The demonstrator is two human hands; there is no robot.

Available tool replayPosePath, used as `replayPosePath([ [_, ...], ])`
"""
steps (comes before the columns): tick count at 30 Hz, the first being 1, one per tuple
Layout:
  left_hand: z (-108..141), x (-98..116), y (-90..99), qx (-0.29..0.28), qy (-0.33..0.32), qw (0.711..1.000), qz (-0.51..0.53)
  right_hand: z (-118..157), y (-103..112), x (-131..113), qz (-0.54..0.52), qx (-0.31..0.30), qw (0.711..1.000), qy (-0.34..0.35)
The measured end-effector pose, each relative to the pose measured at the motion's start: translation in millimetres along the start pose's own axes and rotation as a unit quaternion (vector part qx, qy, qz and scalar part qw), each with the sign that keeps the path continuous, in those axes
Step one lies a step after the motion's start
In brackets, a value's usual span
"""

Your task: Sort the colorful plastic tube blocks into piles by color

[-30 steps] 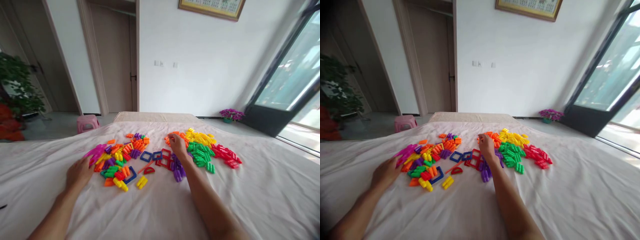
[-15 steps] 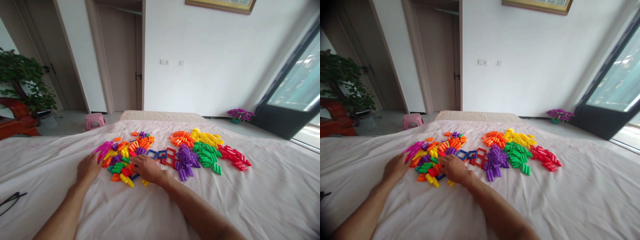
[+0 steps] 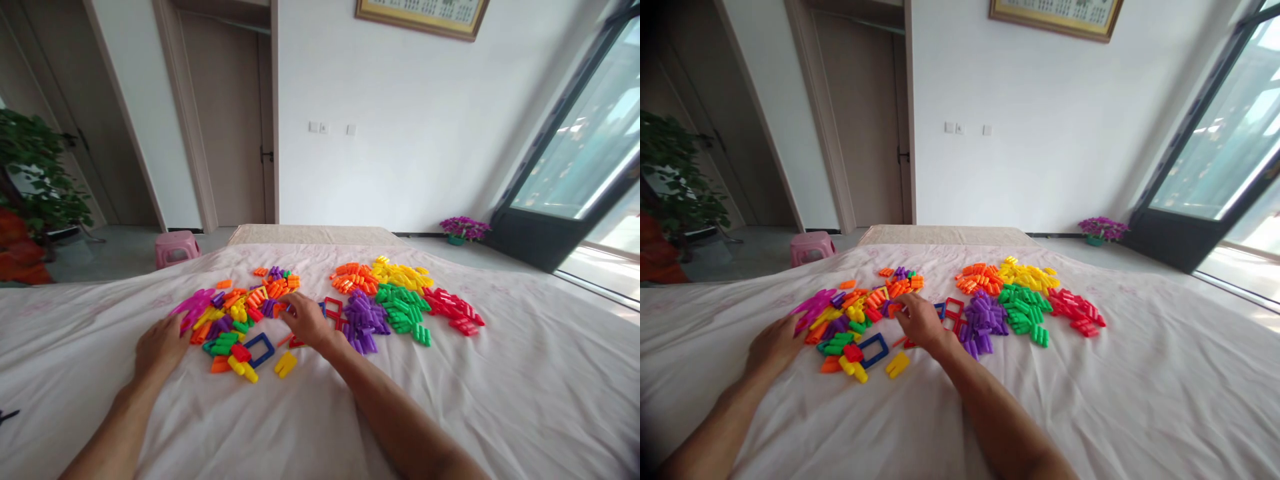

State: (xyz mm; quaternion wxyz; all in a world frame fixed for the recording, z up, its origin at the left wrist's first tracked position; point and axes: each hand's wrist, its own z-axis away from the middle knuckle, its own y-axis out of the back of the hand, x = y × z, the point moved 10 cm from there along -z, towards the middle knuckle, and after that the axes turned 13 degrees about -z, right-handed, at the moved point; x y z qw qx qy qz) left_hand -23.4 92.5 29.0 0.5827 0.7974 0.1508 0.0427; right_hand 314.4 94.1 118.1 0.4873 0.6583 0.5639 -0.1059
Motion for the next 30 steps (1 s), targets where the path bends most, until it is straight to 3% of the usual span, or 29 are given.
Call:
replayPosePath([
  [8, 0.0, 0.7, 0.2, 0.004, 0.000, 1.000, -0.004, -2.0, 118.5, 87.2, 0.109, 0.186, 0.966, -0.145],
  [12, 0.9, 1.5, 2.8, 0.000, 0.002, 1.000, -0.009, 14.0, 169.5, 104.9, 0.137, 0.298, 0.930, -0.163],
  [15, 2.3, 2.9, 6.9, -0.007, 0.003, 1.000, -0.011, 19.7, 186.1, 107.0, 0.110, 0.348, 0.918, -0.157],
  [18, 3.9, 4.8, 12.4, -0.008, 0.004, 1.000, -0.008, 9.7, 168.7, 102.5, 0.048, 0.291, 0.941, -0.167],
  [22, 5.2, 4.8, 15.8, -0.006, 0.011, 1.000, -0.003, -7.6, 94.4, 72.8, -0.039, 0.040, 0.983, -0.174],
  [26, 4.5, 4.9, 12.6, -0.014, 0.005, 1.000, -0.002, 5.4, 15.9, 28.9, -0.097, -0.219, 0.957, -0.164],
  [30, 3.6, 5.2, 11.8, -0.010, -0.001, 1.000, 0.000, 22.1, -26.4, -3.3, -0.039, -0.346, 0.931, -0.111],
])
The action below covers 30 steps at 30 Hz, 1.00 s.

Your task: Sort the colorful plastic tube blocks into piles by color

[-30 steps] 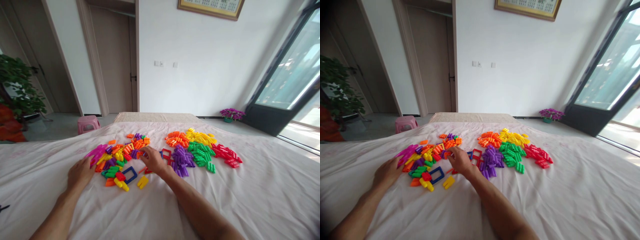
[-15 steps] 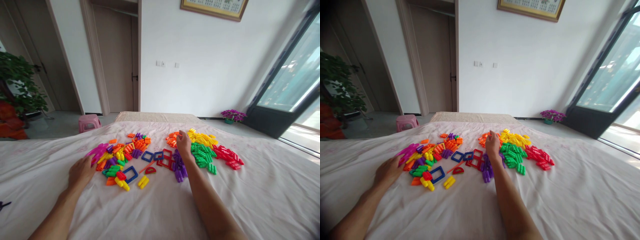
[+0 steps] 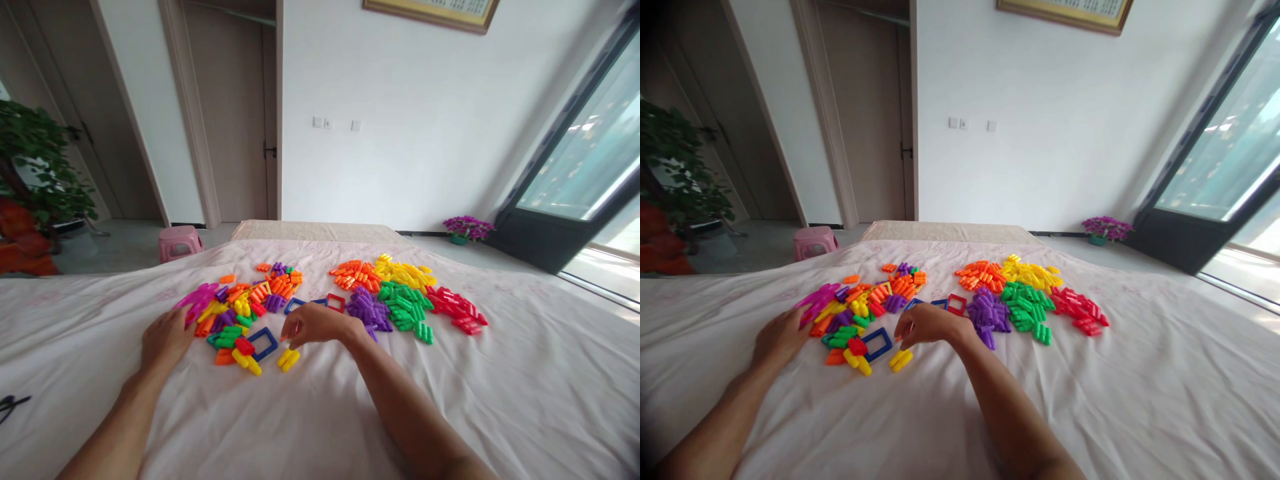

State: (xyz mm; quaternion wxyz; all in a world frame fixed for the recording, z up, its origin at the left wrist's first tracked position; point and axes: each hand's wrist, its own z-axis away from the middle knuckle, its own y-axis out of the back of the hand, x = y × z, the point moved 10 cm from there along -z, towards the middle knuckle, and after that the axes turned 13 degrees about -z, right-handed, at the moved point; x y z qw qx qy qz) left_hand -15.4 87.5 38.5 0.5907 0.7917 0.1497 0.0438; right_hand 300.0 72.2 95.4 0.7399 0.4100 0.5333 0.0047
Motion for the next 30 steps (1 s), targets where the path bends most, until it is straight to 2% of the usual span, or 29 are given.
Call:
replayPosePath([
  [2, -0.2, -0.1, -0.2, 0.004, 0.000, 1.000, 0.000, -1.3, -17.9, -7.8, 0.069, -0.037, 0.997, 0.011],
  [5, -0.4, -1.2, -1.9, 0.006, 0.003, 1.000, -0.001, -0.7, -33.7, -12.3, 0.164, -0.047, 0.985, 0.013],
  [9, -0.7, -1.5, -3.5, 0.013, -0.002, 1.000, 0.001, 0.4, -40.9, -10.8, 0.209, -0.035, 0.977, 0.004],
  [12, -1.6, -2.8, -6.6, 0.008, -0.002, 1.000, 0.000, 0.7, -33.6, -5.3, 0.191, -0.023, 0.981, -0.011],
  [15, -2.7, -3.7, -9.4, 0.004, -0.002, 1.000, 0.004, 6.2, -4.6, 0.2, 0.141, 0.030, 0.989, -0.025],
  [18, -3.6, -4.8, -12.0, 0.003, 0.000, 1.000, 0.001, 23.0, 45.8, 6.6, 0.103, 0.133, 0.986, -0.022],
  [21, -4.8, -5.9, -16.7, -0.003, -0.002, 1.000, -0.009, 52.7, 102.0, 27.1, 0.098, 0.260, 0.960, -0.045],
  [23, -6.0, -6.1, -20.3, -0.008, -0.007, 1.000, -0.019, 76.6, 132.3, 50.7, 0.092, 0.330, 0.936, -0.081],
  [26, -8.0, -7.4, -24.4, -0.016, -0.007, 0.999, -0.028, 120.1, 170.2, 91.8, 0.070, 0.447, 0.881, -0.141],
  [30, -9.2, -8.8, -25.7, -0.025, -0.001, 0.999, -0.032, 189.3, 208.7, 131.9, 0.053, 0.641, 0.747, -0.167],
])
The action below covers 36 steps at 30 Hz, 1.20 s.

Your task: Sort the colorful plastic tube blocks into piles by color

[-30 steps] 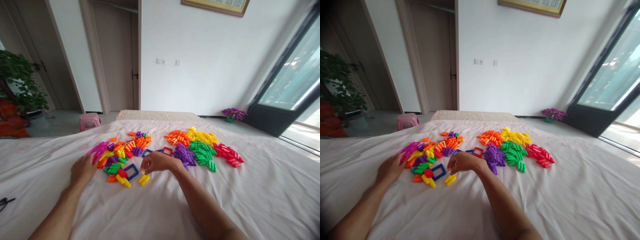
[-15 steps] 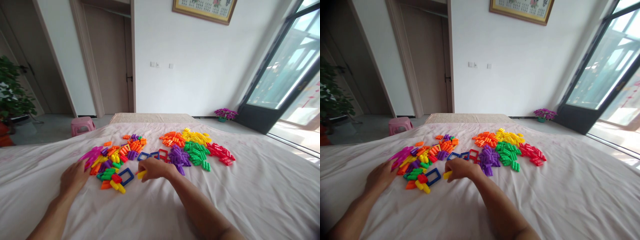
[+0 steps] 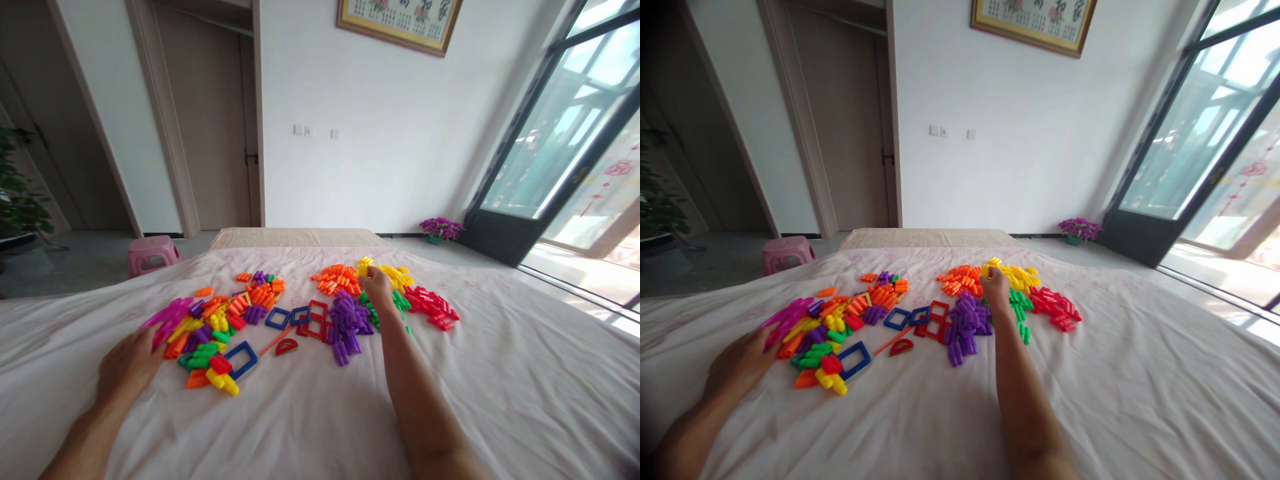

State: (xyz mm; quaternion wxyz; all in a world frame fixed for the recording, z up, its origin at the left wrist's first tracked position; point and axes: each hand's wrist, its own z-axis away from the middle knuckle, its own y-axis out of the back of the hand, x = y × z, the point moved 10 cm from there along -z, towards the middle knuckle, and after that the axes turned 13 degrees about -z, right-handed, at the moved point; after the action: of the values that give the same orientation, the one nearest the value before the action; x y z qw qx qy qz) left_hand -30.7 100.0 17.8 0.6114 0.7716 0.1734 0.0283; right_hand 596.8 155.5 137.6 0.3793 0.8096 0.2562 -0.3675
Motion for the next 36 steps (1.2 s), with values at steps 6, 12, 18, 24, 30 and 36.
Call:
replayPosePath([
  [6, -0.9, -1.4, -0.9, 0.013, 0.002, 1.000, 0.005, -10.4, 18.7, 36.3, -0.154, 0.107, 0.981, -0.046],
  [12, 1.5, 0.4, 5.0, 0.016, 0.001, 1.000, 0.018, 15.6, -40.4, -24.4, -0.129, -0.042, 0.990, 0.026],
  [18, 9.0, 6.1, 22.0, 0.014, 0.004, 1.000, 0.020, 110.5, -125.5, -125.3, -0.135, -0.302, 0.929, 0.165],
  [24, 8.9, 4.4, 22.1, 0.025, 0.010, 0.999, 0.030, 228.4, -158.5, -190.7, -0.104, -0.446, 0.830, 0.319],
  [30, 7.6, 3.7, 19.9, 0.041, 0.007, 0.999, 0.035, 290.3, -179.2, -206.5, -0.026, -0.475, 0.759, 0.444],
  [36, 8.1, 3.8, 20.8, 0.044, 0.004, 0.998, 0.039, 291.9, -187.1, -197.1, -0.050, -0.484, 0.760, 0.430],
])
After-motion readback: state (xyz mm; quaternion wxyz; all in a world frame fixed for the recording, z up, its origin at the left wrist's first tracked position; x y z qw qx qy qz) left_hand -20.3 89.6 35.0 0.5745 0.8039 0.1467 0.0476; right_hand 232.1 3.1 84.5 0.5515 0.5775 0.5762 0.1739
